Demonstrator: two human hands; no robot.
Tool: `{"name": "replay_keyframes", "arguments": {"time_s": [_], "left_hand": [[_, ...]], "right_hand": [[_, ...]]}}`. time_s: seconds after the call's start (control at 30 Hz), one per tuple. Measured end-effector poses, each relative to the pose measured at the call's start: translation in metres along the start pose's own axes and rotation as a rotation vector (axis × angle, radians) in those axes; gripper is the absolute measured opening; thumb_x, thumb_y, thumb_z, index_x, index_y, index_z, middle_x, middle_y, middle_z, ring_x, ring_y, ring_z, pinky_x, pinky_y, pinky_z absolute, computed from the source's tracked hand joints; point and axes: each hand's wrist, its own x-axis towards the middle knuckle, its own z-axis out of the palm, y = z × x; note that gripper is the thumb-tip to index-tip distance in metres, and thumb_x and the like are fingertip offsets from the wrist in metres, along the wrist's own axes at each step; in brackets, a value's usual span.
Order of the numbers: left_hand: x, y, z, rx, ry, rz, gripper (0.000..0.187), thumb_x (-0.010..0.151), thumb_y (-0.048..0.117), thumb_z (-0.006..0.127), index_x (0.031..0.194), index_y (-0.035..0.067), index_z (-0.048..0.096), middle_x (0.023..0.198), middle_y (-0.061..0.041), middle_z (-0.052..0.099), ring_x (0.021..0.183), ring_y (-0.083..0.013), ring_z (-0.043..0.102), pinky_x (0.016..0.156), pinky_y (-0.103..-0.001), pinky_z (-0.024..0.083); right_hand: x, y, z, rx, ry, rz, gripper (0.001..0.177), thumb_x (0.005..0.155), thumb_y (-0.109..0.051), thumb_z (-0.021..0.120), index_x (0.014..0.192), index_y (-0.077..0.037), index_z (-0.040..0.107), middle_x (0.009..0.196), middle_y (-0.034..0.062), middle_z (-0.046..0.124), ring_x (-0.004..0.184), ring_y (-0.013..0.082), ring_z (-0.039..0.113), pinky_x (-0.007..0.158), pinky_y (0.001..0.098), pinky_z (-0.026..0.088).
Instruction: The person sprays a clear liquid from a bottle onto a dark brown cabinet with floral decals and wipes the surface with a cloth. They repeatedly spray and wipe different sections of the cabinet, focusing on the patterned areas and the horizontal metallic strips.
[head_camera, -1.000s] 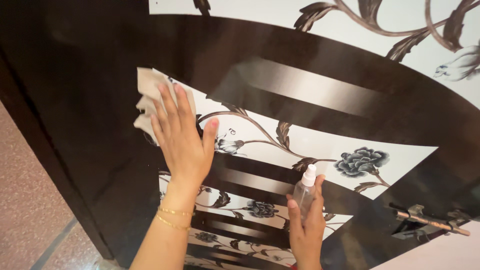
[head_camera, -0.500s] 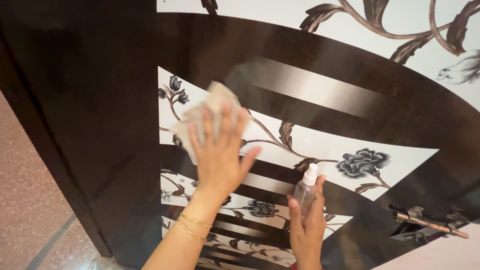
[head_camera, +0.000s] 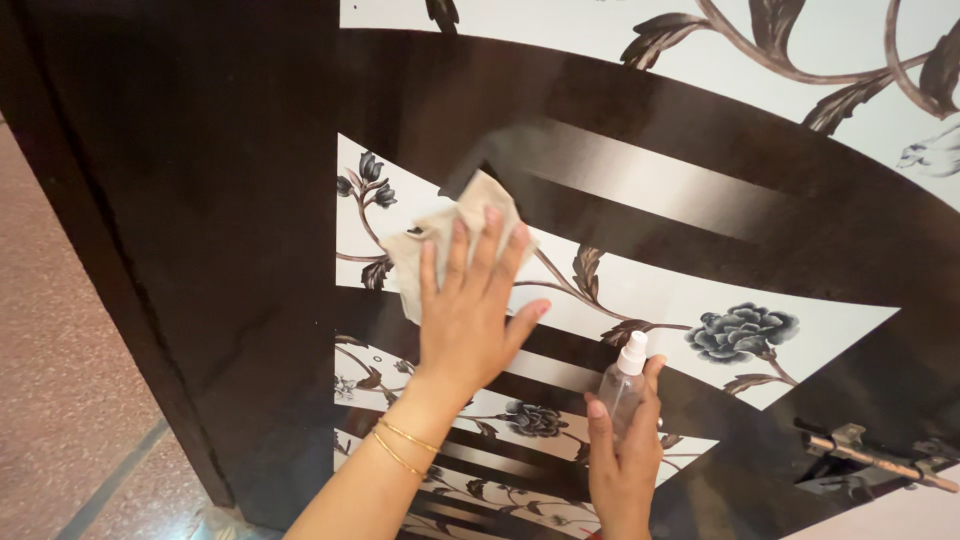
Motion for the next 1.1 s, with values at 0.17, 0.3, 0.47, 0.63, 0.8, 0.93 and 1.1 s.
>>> {"name": "replay_keyframes", "arguments": {"time_s": [0.17, 0.3, 0.47, 0.63, 0.8, 0.93, 1.1], "left_hand": [[-0.013, 0.019, 0.009, -0.007, -0.105, 0.153, 0.072, 0.097, 0.055, 0.061, 0.159, 0.024, 0.042, 0.169, -0.003, 0.03, 0.158, -0.0288, 0.02, 0.125, -0.061, 0.013], [-0.017, 0.025, 0.008, 0.063, -0.138, 0.226, 0.072, 0.098, 0.055, 0.061, 0.161, 0.026, 0.041, 0.17, -0.001, 0.029, 0.158, -0.0261, 0.02, 0.126, -0.06, 0.014], [0.003, 0.014, 0.005, 0.15, -0.089, 0.045, 0.07, 0.098, 0.051, 0.06, 0.16, 0.024, 0.04, 0.168, -0.005, 0.028, 0.156, -0.0313, 0.019, 0.12, -0.068, 0.009], [0.009, 0.019, 0.004, 0.007, 0.012, -0.043, 0.073, 0.1, 0.051, 0.06, 0.161, 0.019, 0.037, 0.17, -0.01, 0.025, 0.157, -0.0403, 0.016, 0.12, -0.072, 0.007], [0.0, 0.027, 0.01, 0.078, -0.008, 0.103, 0.072, 0.1, 0.053, 0.062, 0.161, 0.025, 0.04, 0.17, -0.007, 0.027, 0.158, -0.0371, 0.017, 0.122, -0.071, 0.008], [0.001, 0.033, 0.012, 0.071, -0.005, -0.013, 0.072, 0.098, 0.052, 0.062, 0.16, 0.022, 0.039, 0.17, -0.01, 0.025, 0.156, -0.0421, 0.016, 0.119, -0.072, 0.008], [-0.004, 0.055, 0.017, 0.054, -0.016, 0.09, 0.073, 0.096, 0.052, 0.063, 0.159, 0.023, 0.04, 0.168, -0.01, 0.026, 0.155, -0.0413, 0.017, 0.118, -0.073, 0.011]], "right_hand": [[-0.002, -0.001, 0.002, 0.023, 0.007, -0.042, 0.062, 0.1, -0.023, 0.057, 0.151, 0.004, 0.034, 0.165, 0.026, 0.032, 0.108, 0.0256, 0.072, 0.089, 0.034, 0.055], [-0.003, 0.002, -0.005, 0.086, -0.015, 0.027, 0.062, 0.099, -0.021, 0.056, 0.152, 0.002, 0.035, 0.148, 0.024, 0.05, 0.105, 0.0244, 0.073, 0.084, 0.0327, 0.056], [0.0, 0.032, -0.033, 0.226, 0.048, 0.027, 0.049, 0.103, -0.02, 0.055, 0.144, 0.004, 0.044, 0.128, 0.0189, 0.067, 0.1, 0.0205, 0.07, 0.083, 0.0305, 0.055], [0.002, 0.06, -0.066, 0.203, 0.146, -0.08, 0.044, 0.107, -0.025, 0.052, 0.139, 0.005, 0.048, 0.121, 0.0169, 0.068, 0.097, 0.0195, 0.07, 0.083, 0.0292, 0.055], [0.013, 0.065, -0.087, 0.163, 0.234, -0.176, 0.054, 0.106, -0.033, 0.053, 0.143, 0.005, 0.047, 0.128, 0.0168, 0.065, 0.095, 0.0206, 0.069, 0.085, 0.0304, 0.053], [0.025, 0.076, -0.104, 0.096, 0.26, -0.195, 0.054, 0.107, -0.035, 0.053, 0.142, 0.005, 0.048, 0.128, 0.0176, 0.066, 0.092, 0.022, 0.07, 0.084, 0.032, 0.055], [0.037, 0.099, -0.123, -0.018, 0.269, -0.196, 0.05, 0.109, -0.033, 0.054, 0.141, 0.005, 0.048, 0.11, 0.0162, 0.071, 0.093, 0.0226, 0.072, 0.086, 0.0333, 0.055]]}}
